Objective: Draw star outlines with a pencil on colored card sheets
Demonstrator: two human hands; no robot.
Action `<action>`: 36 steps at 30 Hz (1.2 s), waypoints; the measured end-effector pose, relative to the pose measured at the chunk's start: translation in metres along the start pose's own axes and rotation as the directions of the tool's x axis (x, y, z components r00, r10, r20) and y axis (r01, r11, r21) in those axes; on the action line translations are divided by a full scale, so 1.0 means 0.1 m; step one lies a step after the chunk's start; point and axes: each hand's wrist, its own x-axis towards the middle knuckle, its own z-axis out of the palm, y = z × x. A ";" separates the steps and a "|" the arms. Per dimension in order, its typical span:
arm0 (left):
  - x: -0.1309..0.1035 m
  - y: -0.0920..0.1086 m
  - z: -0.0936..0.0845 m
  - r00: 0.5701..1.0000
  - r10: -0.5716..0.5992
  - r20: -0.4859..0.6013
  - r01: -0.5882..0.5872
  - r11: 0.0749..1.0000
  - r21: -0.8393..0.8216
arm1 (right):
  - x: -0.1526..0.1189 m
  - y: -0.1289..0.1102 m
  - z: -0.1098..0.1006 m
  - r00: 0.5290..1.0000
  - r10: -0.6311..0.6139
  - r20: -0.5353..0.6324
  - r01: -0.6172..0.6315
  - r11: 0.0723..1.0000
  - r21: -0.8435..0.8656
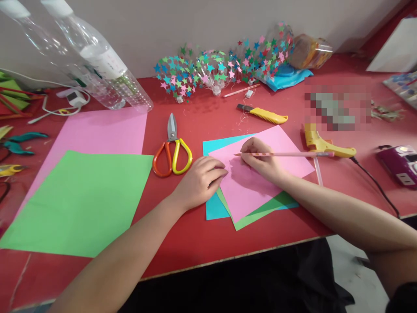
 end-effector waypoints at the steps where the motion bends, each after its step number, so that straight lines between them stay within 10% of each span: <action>1: 0.00 0.01 0.00 1.000 0.003 0.014 -0.003 1.000 0.000 | 0.00 0.00 -0.01 1.000 -0.015 0.011 0.016 0.999 -0.043; 36: -0.01 0.03 0.02 0.996 0.057 0.073 -0.061 0.997 0.048 | 0.03 0.09 0.00 0.996 -0.091 0.021 0.093 0.971 -0.218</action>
